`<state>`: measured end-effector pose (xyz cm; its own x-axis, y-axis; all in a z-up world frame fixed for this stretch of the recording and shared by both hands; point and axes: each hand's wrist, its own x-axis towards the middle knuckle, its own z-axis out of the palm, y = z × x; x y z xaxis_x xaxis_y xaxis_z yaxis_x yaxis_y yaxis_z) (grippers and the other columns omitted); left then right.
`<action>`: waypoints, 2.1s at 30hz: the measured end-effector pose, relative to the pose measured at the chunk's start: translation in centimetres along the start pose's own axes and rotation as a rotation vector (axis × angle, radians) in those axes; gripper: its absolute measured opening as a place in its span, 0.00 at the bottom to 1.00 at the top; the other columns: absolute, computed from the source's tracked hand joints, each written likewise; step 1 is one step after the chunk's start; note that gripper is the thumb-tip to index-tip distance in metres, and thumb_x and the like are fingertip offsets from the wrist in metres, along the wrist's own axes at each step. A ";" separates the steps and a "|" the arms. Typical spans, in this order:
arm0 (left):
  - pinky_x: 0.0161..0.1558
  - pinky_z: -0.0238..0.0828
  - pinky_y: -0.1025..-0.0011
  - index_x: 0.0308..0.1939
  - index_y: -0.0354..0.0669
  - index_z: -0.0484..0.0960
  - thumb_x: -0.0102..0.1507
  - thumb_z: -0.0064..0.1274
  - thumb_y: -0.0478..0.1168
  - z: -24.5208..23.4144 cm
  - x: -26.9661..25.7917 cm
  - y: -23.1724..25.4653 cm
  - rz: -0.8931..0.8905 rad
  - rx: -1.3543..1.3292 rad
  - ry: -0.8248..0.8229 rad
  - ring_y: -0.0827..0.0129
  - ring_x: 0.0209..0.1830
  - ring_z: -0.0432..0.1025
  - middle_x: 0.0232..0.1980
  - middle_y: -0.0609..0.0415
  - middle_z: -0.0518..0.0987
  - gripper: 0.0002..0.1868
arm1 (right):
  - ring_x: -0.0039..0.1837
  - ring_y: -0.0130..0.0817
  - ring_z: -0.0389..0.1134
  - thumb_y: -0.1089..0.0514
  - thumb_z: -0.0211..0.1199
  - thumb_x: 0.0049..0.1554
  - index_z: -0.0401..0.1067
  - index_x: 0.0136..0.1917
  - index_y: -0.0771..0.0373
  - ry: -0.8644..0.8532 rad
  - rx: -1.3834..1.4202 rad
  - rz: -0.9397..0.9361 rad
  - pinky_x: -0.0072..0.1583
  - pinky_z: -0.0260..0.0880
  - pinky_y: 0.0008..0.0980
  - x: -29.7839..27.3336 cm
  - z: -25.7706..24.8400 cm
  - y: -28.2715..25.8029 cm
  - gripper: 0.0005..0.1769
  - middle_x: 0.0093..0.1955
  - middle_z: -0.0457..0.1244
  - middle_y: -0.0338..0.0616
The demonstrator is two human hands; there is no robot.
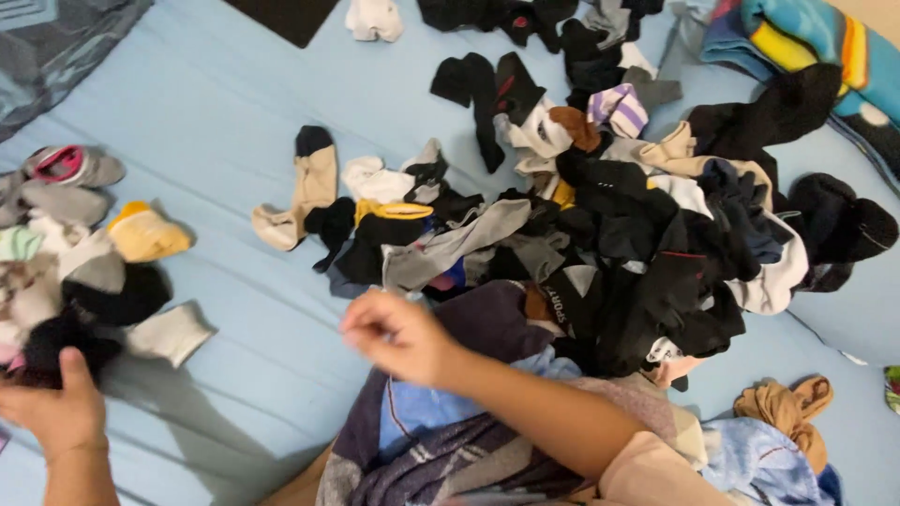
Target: The person sits on a bed and folds a large pile of socks one by one, placing each folded pair into a growing stack on the left side of the bed. The socks vary in color and pattern, and the person handles them by hand without tools.
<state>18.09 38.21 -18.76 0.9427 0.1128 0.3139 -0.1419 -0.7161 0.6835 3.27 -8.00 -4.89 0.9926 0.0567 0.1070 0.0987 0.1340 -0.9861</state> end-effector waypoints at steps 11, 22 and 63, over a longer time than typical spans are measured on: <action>0.71 0.23 0.24 0.82 0.31 0.38 0.68 0.56 0.41 3.4 -1.6 8.4 -0.328 0.534 -0.188 0.37 0.81 0.28 0.84 0.31 0.37 0.51 | 0.53 0.54 0.67 0.56 0.64 0.52 0.72 0.48 0.62 0.267 -1.376 -0.242 0.51 0.64 0.51 0.7 -18.1 0.7 0.12 0.52 0.66 0.53; 0.75 0.43 0.32 0.76 0.21 0.58 0.69 0.47 0.47 8.5 -4.4 19.8 0.505 0.164 -0.273 0.26 0.80 0.46 0.79 0.20 0.51 0.38 | 0.37 0.51 0.68 0.56 0.62 0.43 0.76 0.43 0.51 -0.070 -1.866 0.227 0.36 0.67 0.48 -8.5 -22.4 1.2 0.12 0.36 0.62 0.42; 0.49 0.71 0.57 0.44 0.51 0.80 0.65 0.50 0.43 29.8 -1.9 33.6 0.571 0.374 -0.413 0.57 0.49 0.74 0.42 0.56 0.79 0.07 | 0.48 0.47 0.72 0.71 0.49 0.56 0.65 0.55 0.66 0.560 0.194 0.340 0.50 0.75 0.44 -9.5 -25.2 -9.7 0.14 0.47 0.65 0.53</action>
<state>20.52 -6.57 -16.04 0.8011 -0.5529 0.2291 -0.5948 -0.7781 0.2017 -5.35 -34.75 0.44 0.8580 -0.3866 -0.3382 -0.1877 0.3769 -0.9071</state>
